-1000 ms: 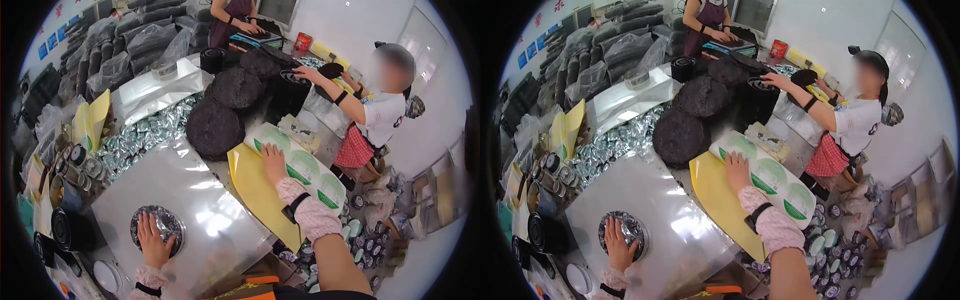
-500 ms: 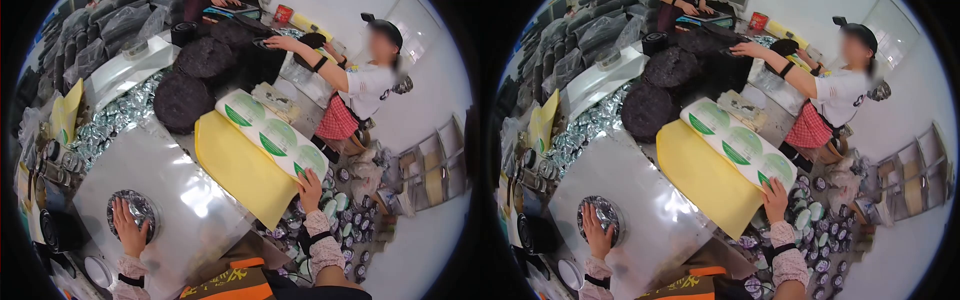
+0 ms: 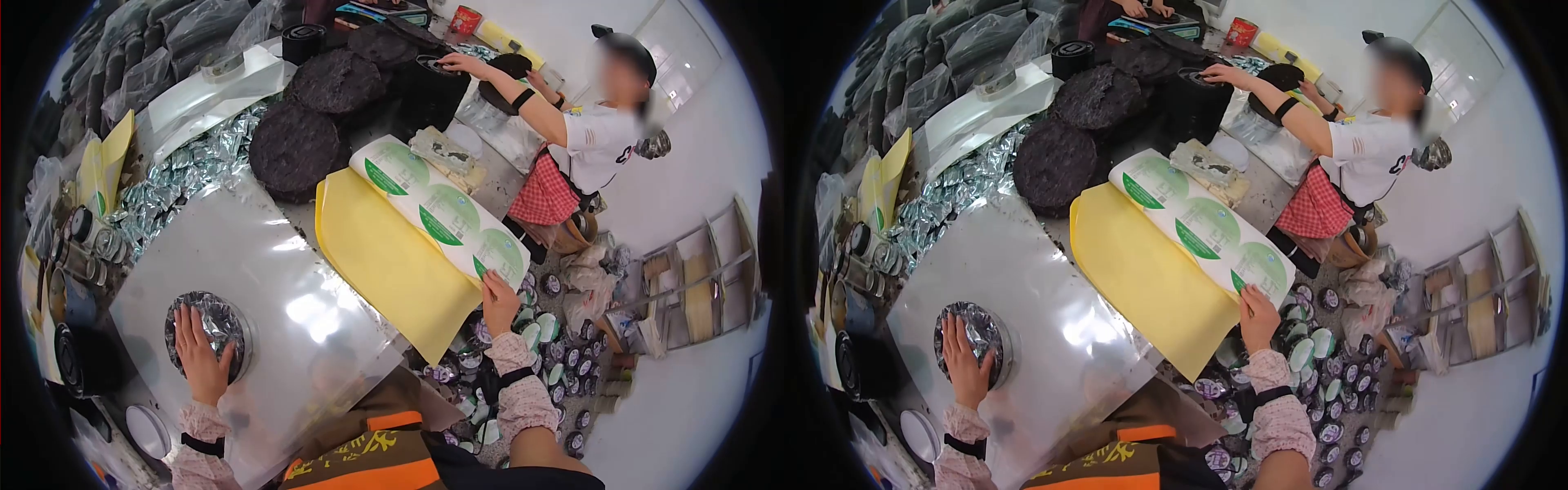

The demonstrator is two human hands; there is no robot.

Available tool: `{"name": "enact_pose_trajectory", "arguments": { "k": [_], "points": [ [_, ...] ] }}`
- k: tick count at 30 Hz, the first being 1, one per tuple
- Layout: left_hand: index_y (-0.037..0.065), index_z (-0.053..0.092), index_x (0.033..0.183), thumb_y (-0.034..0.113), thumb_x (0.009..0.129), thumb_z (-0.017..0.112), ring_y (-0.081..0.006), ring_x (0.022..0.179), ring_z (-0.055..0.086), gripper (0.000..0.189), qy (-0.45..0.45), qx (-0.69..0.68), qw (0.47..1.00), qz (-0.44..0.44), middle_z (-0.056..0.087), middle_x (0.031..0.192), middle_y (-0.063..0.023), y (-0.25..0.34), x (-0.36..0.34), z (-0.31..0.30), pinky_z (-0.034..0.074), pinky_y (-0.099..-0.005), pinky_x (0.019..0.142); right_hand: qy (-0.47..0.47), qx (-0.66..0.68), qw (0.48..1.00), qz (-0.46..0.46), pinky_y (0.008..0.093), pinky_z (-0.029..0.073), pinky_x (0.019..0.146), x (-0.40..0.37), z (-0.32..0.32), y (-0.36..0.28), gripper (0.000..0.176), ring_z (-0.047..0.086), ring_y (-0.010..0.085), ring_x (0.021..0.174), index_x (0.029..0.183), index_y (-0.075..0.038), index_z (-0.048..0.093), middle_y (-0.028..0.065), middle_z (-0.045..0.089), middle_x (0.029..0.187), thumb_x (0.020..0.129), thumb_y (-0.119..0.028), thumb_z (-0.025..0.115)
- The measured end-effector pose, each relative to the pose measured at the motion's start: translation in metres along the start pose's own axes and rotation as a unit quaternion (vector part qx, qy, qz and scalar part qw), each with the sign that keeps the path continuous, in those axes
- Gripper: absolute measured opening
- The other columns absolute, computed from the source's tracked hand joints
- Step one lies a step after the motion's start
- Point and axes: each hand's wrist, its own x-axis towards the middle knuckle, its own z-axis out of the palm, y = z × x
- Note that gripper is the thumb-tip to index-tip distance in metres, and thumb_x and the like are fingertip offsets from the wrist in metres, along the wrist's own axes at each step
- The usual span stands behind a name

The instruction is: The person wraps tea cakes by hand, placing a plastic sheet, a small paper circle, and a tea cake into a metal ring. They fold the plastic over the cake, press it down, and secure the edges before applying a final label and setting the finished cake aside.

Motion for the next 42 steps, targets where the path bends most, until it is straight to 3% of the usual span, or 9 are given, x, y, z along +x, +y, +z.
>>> {"name": "enact_pose_trajectory", "arguments": {
  "k": [8, 13, 18, 23, 30, 34, 38, 39, 42],
  "points": [
    [-0.004, 0.032, 0.151, 0.031, 0.082, 0.076, -0.0412, 0.15, 0.02, 0.089, -0.007, -0.025, 1.0, -0.001, 0.027, 0.16, -0.022, 0.007, 0.002, -0.005, 0.021, -0.052, 0.119, 0.123, 0.22, 0.931, 0.264, 0.0294, 0.051, 0.06, 0.011, -0.011, 0.262, 0.017, 0.066, 0.015, 0.07, 0.096, 0.001, 0.074, 0.0082, 0.073, 0.082, 0.092, -0.011, 0.064],
    [-0.001, 0.034, 0.151, 0.039, 0.08, 0.077, -0.0415, 0.15, 0.019, 0.092, -0.027, -0.055, 0.997, -0.048, 0.024, 0.162, -0.0221, 0.008, 0.005, -0.018, 0.018, -0.0518, 0.121, 0.218, 0.129, 0.886, 0.389, 0.0415, 0.048, 0.097, 0.088, -0.068, 0.143, 0.035, 0.054, 0.0291, 0.115, 0.129, 0.001, 0.054, 0.018, 0.055, 0.129, 0.101, -0.02, 0.052],
    [0.005, 0.038, 0.151, 0.053, 0.087, 0.067, -0.0429, 0.15, 0.017, 0.085, -0.006, 0.007, 0.999, -0.041, 0.026, 0.161, -0.0225, 0.004, -0.002, -0.012, 0.012, -0.0583, 0.12, -0.179, 0.229, 0.956, 0.031, 0.0392, 0.052, 0.093, 0.03, 0.178, -0.105, 0.045, 0.063, 0.0316, 0.107, 0.128, 0.004, 0.054, 0.0237, 0.056, 0.136, 0.088, -0.011, 0.066],
    [0.009, 0.049, 0.145, 0.046, 0.09, 0.064, -0.0376, 0.147, 0.03, 0.068, 0.009, -0.058, 0.998, -0.017, 0.043, 0.152, -0.016, -0.006, -0.005, -0.001, 0.015, -0.0574, 0.121, -0.324, 0.395, 0.711, -0.484, 0.0478, 0.049, 0.101, -0.015, 0.136, -0.376, 0.039, 0.05, 0.0462, 0.13, 0.098, 0.002, 0.054, 0.0315, 0.046, 0.145, 0.082, -0.025, 0.076],
    [0.022, 0.057, 0.139, 0.051, 0.09, 0.062, -0.0318, 0.141, 0.041, 0.058, 0.015, -0.19, 0.981, -0.037, 0.055, 0.143, -0.0066, -0.013, -0.006, 0.01, 0.01, -0.0607, 0.121, -0.448, 0.339, 0.705, -0.432, 0.0457, 0.042, 0.103, 0.002, 0.115, -0.422, 0.064, 0.054, 0.04, 0.124, 0.109, 0.003, 0.057, 0.0272, 0.054, 0.137, 0.077, -0.049, 0.077],
    [0.017, 0.051, 0.144, 0.047, 0.092, 0.061, -0.0339, 0.141, 0.04, 0.061, 0.018, -0.178, 0.984, -0.011, 0.053, 0.145, -0.0106, -0.007, -0.001, 0.0, 0.011, -0.0582, 0.121, -0.547, 0.631, 0.547, 0.053, 0.0467, 0.031, 0.116, -0.024, 0.165, -0.457, 0.072, 0.045, 0.0392, 0.137, 0.144, 0.006, 0.043, 0.0245, 0.048, 0.147, 0.097, -0.048, 0.056],
    [0.004, 0.043, 0.148, 0.035, 0.094, 0.057, -0.0377, 0.141, 0.041, 0.064, 0.143, -0.486, 0.859, -0.071, 0.047, 0.147, -0.0209, -0.021, -0.006, -0.004, 0.024, -0.0516, 0.119, -0.454, 0.467, 0.687, -0.322, 0.053, 0.019, 0.121, -0.043, 0.177, -0.454, 0.072, 0.027, 0.0389, 0.149, 0.152, 0.005, 0.032, 0.0228, 0.029, 0.16, 0.103, -0.045, 0.046],
    [-0.003, 0.042, 0.147, 0.019, 0.094, 0.055, -0.0396, 0.14, 0.042, 0.059, 0.202, -0.687, 0.685, -0.135, 0.045, 0.148, -0.0269, -0.03, -0.013, -0.006, 0.034, -0.0466, 0.115, -0.445, 0.337, 0.706, -0.435, 0.0619, 0.014, 0.119, -0.05, 0.174, -0.457, 0.073, 0.018, 0.0384, 0.152, 0.154, -0.002, 0.034, 0.0208, 0.022, 0.163, 0.098, -0.044, 0.053],
    [-0.004, 0.049, 0.141, 0.009, 0.093, 0.047, -0.0367, 0.141, 0.042, 0.051, 0.278, -0.363, 0.882, -0.111, 0.047, 0.149, -0.0239, -0.026, -0.015, -0.018, 0.033, -0.0452, 0.116, -0.406, 0.248, 0.719, -0.507, 0.0702, 0.012, 0.116, -0.059, 0.158, -0.471, 0.076, 0.016, 0.0406, 0.152, 0.152, -0.01, 0.04, 0.0197, 0.024, 0.163, 0.089, -0.047, 0.063]
  ]
}}
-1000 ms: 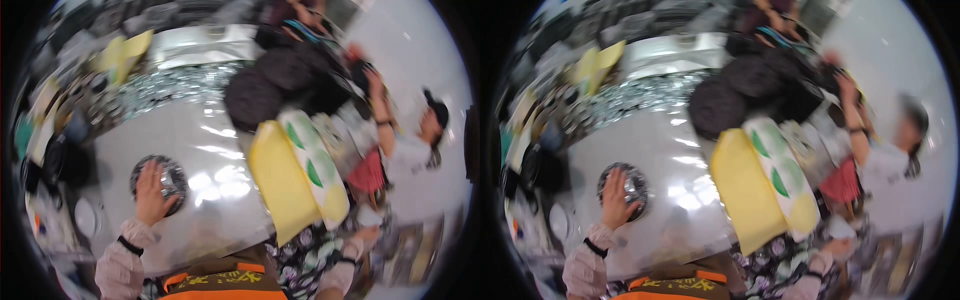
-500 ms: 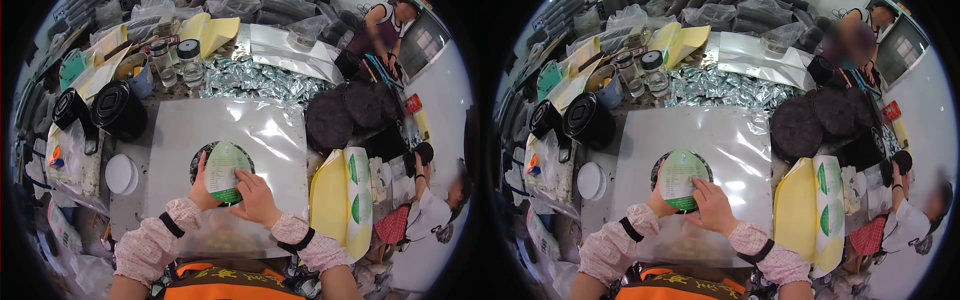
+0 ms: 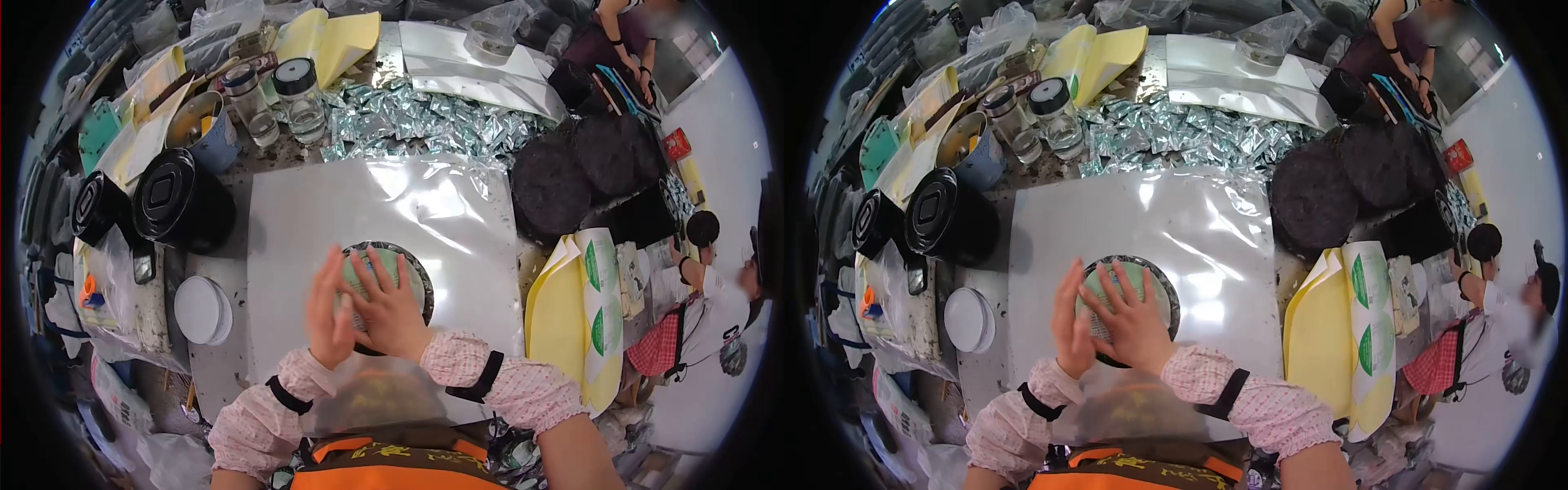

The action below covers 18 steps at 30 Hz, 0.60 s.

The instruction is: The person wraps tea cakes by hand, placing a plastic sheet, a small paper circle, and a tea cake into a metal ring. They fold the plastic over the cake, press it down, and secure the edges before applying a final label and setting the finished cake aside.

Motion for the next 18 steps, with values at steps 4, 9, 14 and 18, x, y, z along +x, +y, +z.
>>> {"name": "enact_pose_trajectory", "arguments": {
  "k": [4, 9, 14, 18],
  "points": [
    [-0.002, 0.054, 0.134, 0.009, 0.1, 0.042, -0.0363, 0.131, 0.051, 0.038, -0.096, 0.026, 0.994, -0.043, 0.054, 0.139, -0.0219, -0.008, 0.014, 0.014, 0.039, -0.0413, 0.111, 0.005, 0.009, 1.0, 0.006, 0.0743, 0.012, 0.113, -0.002, 0.008, 0.005, 0.067, 0.019, 0.0425, 0.151, 0.139, -0.011, 0.053, 0.02, 0.036, 0.156, 0.082, -0.043, 0.069],
    [0.003, 0.055, 0.134, 0.03, 0.102, 0.053, -0.0372, 0.129, 0.05, 0.042, -0.098, -0.122, 0.978, -0.135, 0.054, 0.136, -0.0189, -0.016, 0.018, 0.002, 0.039, -0.045, 0.111, 0.146, 0.336, 0.92, 0.142, 0.0457, 0.048, 0.099, 0.017, -0.026, 0.018, 0.027, 0.065, 0.0351, 0.11, 0.112, -0.002, 0.065, 0.0179, 0.068, 0.113, 0.091, -0.019, 0.062],
    [0.009, 0.056, 0.137, 0.061, 0.078, 0.07, -0.0453, 0.143, 0.03, 0.079, -0.243, 0.336, 0.902, 0.122, 0.042, 0.147, -0.0227, -0.011, 0.004, 0.031, 0.021, -0.0598, 0.117, 0.081, 0.123, 0.975, 0.164, 0.0445, 0.052, 0.069, 0.042, -0.02, 0.047, 0.017, 0.066, 0.0343, 0.077, 0.096, -0.005, 0.069, 0.0121, 0.069, 0.086, 0.093, -0.019, 0.06],
    [0.008, 0.061, 0.132, 0.06, 0.079, 0.069, -0.0445, 0.144, 0.029, 0.074, -0.261, 0.366, 0.892, 0.054, 0.042, 0.148, -0.0202, -0.023, -0.013, 0.039, 0.021, -0.0622, 0.116, 0.196, 0.112, 0.973, 0.055, 0.0377, 0.054, 0.067, 0.018, -0.065, 0.001, 0.01, 0.069, 0.0319, 0.076, 0.092, -0.003, 0.073, 0.0109, 0.071, 0.085, 0.084, -0.007, 0.068]
  ]
}}
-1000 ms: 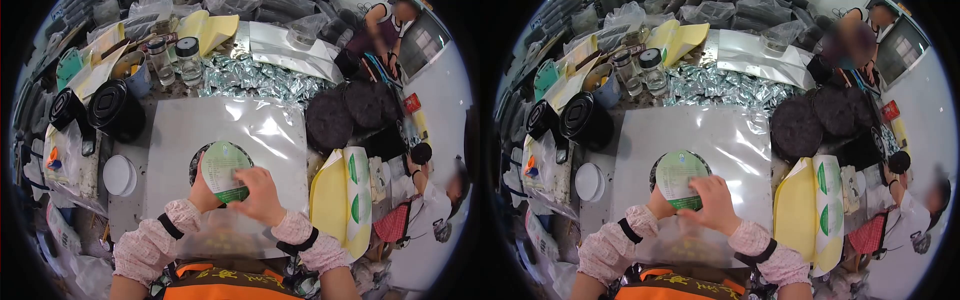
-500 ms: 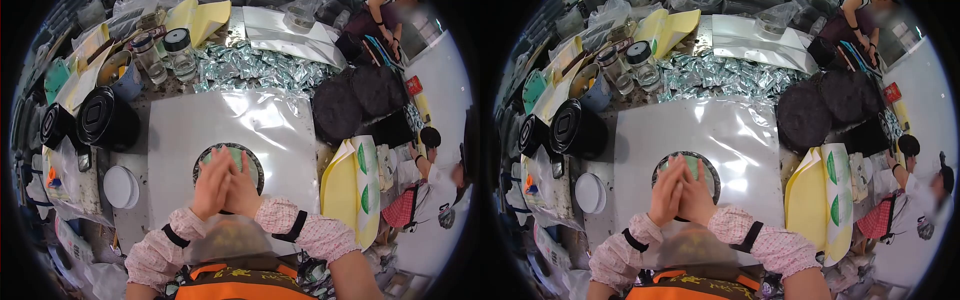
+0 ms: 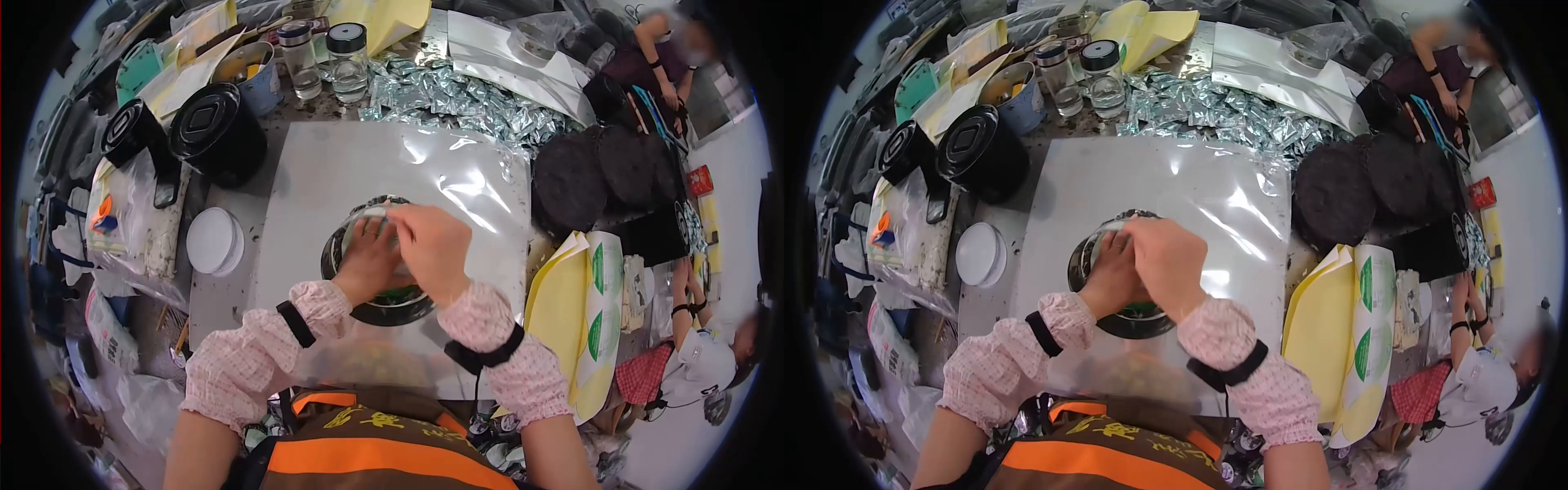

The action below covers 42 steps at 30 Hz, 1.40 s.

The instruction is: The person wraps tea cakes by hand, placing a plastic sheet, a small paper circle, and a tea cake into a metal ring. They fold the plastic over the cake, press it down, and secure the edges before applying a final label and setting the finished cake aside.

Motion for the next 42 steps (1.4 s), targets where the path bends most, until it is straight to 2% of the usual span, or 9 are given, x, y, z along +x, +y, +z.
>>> {"name": "enact_pose_trajectory", "arguments": {
  "k": [4, 7, 10, 18, 25, 32, 35, 38, 42],
  "points": [
    [0.004, 0.065, 0.125, 0.031, 0.085, 0.073, -0.0375, 0.127, 0.055, 0.048, 0.004, -0.175, 0.97, 0.167, 0.055, 0.138, -0.0193, 0.007, -0.041, -0.051, 0.047, -0.0464, 0.104, 0.068, -0.005, 0.993, -0.1, 0.0339, 0.057, 0.071, -0.041, -0.04, -0.01, 0.023, 0.07, 0.0288, 0.082, 0.102, -0.003, 0.073, 0.0119, 0.072, 0.092, 0.081, 0.004, 0.068],
    [0.0, 0.063, 0.127, 0.014, 0.089, 0.071, -0.0308, 0.114, 0.064, 0.042, 0.271, -0.201, 0.941, 0.029, 0.063, 0.129, -0.0177, 0.007, -0.072, -0.082, 0.052, -0.0362, 0.095, 0.075, 0.075, 0.99, 0.096, 0.0296, 0.057, 0.075, -0.08, -0.049, 0.019, 0.027, 0.071, 0.021, 0.089, 0.113, 0.0, 0.071, 0.0113, 0.073, 0.1, 0.087, 0.004, 0.065],
    [-0.003, 0.063, 0.127, 0.009, 0.093, 0.068, -0.0251, 0.107, 0.066, 0.037, 0.197, -0.522, 0.76, -0.333, 0.068, 0.12, -0.0146, -0.031, -0.051, -0.036, 0.052, -0.0349, 0.094, 0.05, 0.176, 0.952, 0.246, 0.0252, 0.055, 0.074, -0.111, -0.035, 0.038, 0.027, 0.067, 0.0127, 0.092, 0.119, 0.004, 0.068, 0.0077, 0.072, 0.102, 0.093, 0.001, 0.063],
    [-0.002, 0.059, 0.135, 0.009, 0.098, 0.061, -0.0095, 0.099, 0.062, 0.039, 0.128, -0.496, 0.788, -0.343, 0.07, 0.11, -0.0052, -0.131, -0.151, -0.093, 0.049, -0.0238, 0.088, -0.017, 0.18, 0.934, 0.307, 0.0222, 0.05, 0.074, -0.13, -0.035, 0.059, 0.025, 0.063, 0.0094, 0.088, 0.118, 0.008, 0.066, 0.0068, 0.07, 0.1, 0.095, -0.003, 0.064],
    [0.001, 0.076, 0.099, 0.012, 0.085, 0.078, -0.0183, 0.095, 0.067, 0.018, -0.239, -0.36, 0.82, -0.375, 0.073, 0.104, -0.0098, -0.15, -0.315, -0.19, 0.051, -0.0313, 0.089, -0.008, 0.215, 0.939, 0.268, 0.0368, 0.049, 0.103, -0.155, -0.026, 0.053, 0.05, 0.059, 0.0299, 0.124, 0.138, 0.007, 0.05, 0.0219, 0.056, 0.136, 0.093, -0.007, 0.066],
    [0.008, 0.073, 0.081, 0.02, 0.077, 0.082, -0.0272, 0.09, 0.061, 0.015, -0.154, -0.225, 0.962, 0.003, 0.065, 0.084, -0.0037, -0.097, -0.231, -0.098, 0.05, -0.0374, 0.08, -0.172, 0.055, 0.982, 0.057, 0.0468, 0.041, 0.111, -0.185, -0.048, 0.036, 0.041, 0.046, 0.0447, 0.137, 0.1, -0.005, 0.067, 0.031, 0.022, 0.159, 0.069, -0.017, 0.09],
    [0.008, 0.073, 0.079, 0.018, 0.076, 0.083, -0.0244, 0.087, 0.061, 0.015, -0.146, -0.231, 0.962, -0.015, 0.069, 0.086, -0.001, -0.102, -0.233, -0.091, 0.05, -0.0373, 0.078, -0.195, 0.116, 0.966, 0.125, 0.0492, 0.037, 0.114, -0.201, -0.067, 0.019, 0.034, 0.037, 0.0465, 0.142, 0.09, -0.007, 0.069, 0.0333, 0.026, 0.156, 0.068, -0.019, 0.091],
    [0.007, 0.071, 0.085, 0.016, 0.083, 0.078, -0.0251, 0.085, 0.061, 0.011, -0.158, -0.23, 0.96, 0.016, 0.069, 0.085, -0.0037, -0.101, -0.227, -0.1, 0.05, -0.0356, 0.077, -0.197, 0.094, 0.972, -0.089, 0.0482, 0.036, 0.114, -0.193, -0.067, -0.02, 0.03, 0.035, 0.0465, 0.144, 0.09, -0.008, 0.069, 0.0336, 0.028, 0.155, 0.073, -0.024, 0.088],
    [0.005, 0.067, 0.091, 0.016, 0.092, 0.067, -0.0263, 0.074, 0.061, 0.011, -0.046, -0.328, 0.932, -0.146, 0.065, 0.079, -0.01, -0.096, -0.193, -0.107, 0.05, -0.0373, 0.071, -0.356, 0.177, 0.909, -0.125, 0.0488, 0.034, 0.116, -0.184, -0.009, -0.058, 0.03, 0.036, 0.0491, 0.141, 0.091, -0.002, 0.065, 0.0355, 0.027, 0.155, 0.075, -0.02, 0.084]
  ]
}}
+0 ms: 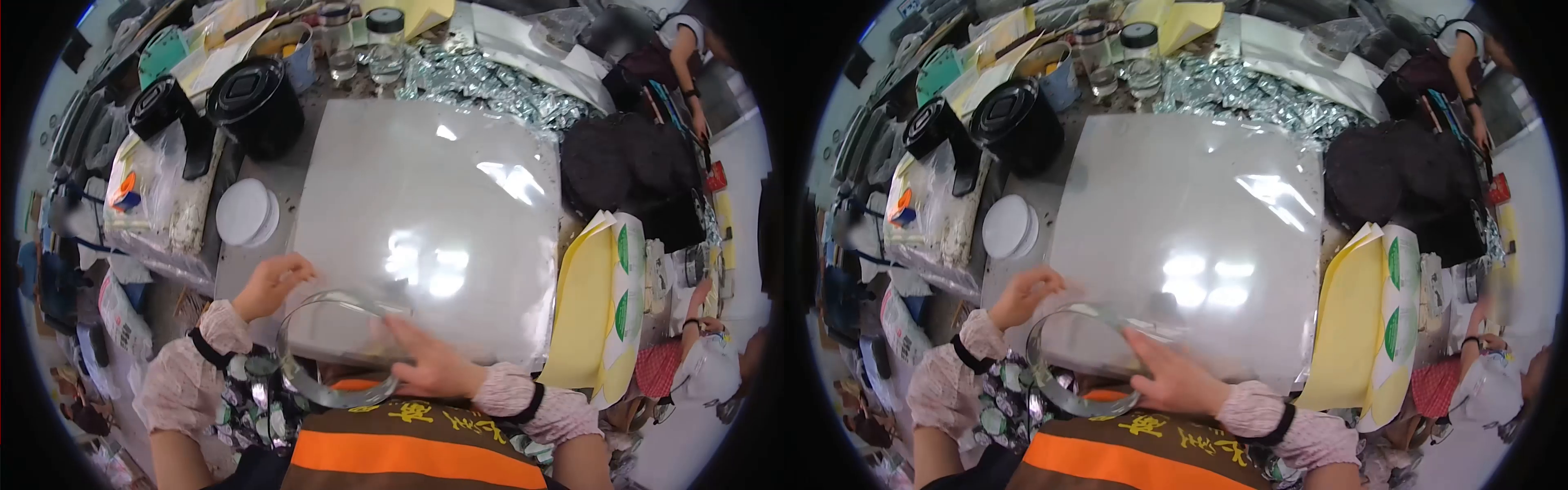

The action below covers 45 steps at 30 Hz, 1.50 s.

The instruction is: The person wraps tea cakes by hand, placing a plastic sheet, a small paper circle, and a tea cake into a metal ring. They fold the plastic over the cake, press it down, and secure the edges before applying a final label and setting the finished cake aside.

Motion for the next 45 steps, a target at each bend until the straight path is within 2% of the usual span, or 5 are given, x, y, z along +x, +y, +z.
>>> {"name": "enact_pose_trajectory", "arguments": {
  "k": [10, 16, 22, 40, 45],
  "points": [
    [0.005, 0.073, 0.097, 0.01, 0.089, 0.068, -0.0296, 0.083, 0.07, 0.011, -0.076, 0.062, 0.995, 0.009, 0.073, 0.09, -0.0134, 0.002, -0.005, 0.01, 0.054, -0.0363, 0.073, 0.285, 0.049, 0.896, 0.336, 0.0416, 0.044, 0.107, 0.009, -0.04, 0.072, 0.04, 0.055, 0.0414, 0.124, 0.116, -0.001, 0.064, 0.0288, 0.039, 0.149, 0.083, -0.019, 0.079],
    [-0.002, 0.07, 0.106, 0.012, 0.084, 0.073, -0.0396, 0.097, 0.068, 0.026, 0.266, 0.341, 0.902, -0.017, 0.07, 0.111, -0.0208, -0.066, 0.028, -0.039, 0.055, -0.0444, 0.082, 0.012, -0.107, 0.993, 0.054, 0.0387, 0.053, 0.098, -0.148, 0.018, 0.022, 0.054, 0.063, 0.0341, 0.117, 0.142, -0.005, 0.052, 0.0203, 0.06, 0.132, 0.09, -0.007, 0.065],
    [-0.004, 0.07, 0.097, 0.011, 0.086, 0.071, -0.0329, 0.083, 0.07, 0.019, 0.3, 0.306, 0.902, -0.042, 0.071, 0.094, -0.0199, -0.085, 0.03, -0.039, 0.054, -0.0379, 0.075, 0.36, -0.268, 0.848, 0.281, 0.0311, 0.052, 0.057, -0.148, -0.147, 0.016, 0.008, 0.062, 0.0228, 0.056, 0.088, -0.008, 0.074, 0.0063, 0.069, 0.075, 0.091, -0.01, 0.067],
    [-0.002, 0.073, 0.099, 0.003, 0.089, 0.069, -0.0287, 0.082, 0.072, 0.012, 0.361, 0.123, 0.917, -0.12, 0.073, 0.099, -0.0175, -0.057, 0.039, -0.039, 0.057, -0.0343, 0.073, 0.659, 0.475, 0.54, 0.219, 0.0267, 0.057, 0.072, -0.151, -0.328, 0.236, 0.008, 0.064, 0.0164, 0.081, 0.098, -0.003, 0.066, 0.0071, 0.067, 0.09, 0.093, -0.008, 0.07],
    [0.005, 0.074, 0.105, 0.004, 0.081, 0.069, -0.0293, 0.106, 0.071, 0.025, 0.196, 0.163, 0.929, 0.267, 0.072, 0.115, -0.0134, 0.084, 0.108, 0.053, 0.057, -0.0373, 0.085, 0.593, 0.476, 0.615, 0.209, 0.0272, 0.057, 0.07, -0.065, -0.259, 0.162, 0.018, 0.066, 0.0131, 0.08, 0.112, -0.003, 0.061, 0.0044, 0.067, 0.094, 0.095, -0.007, 0.067]
  ]
}}
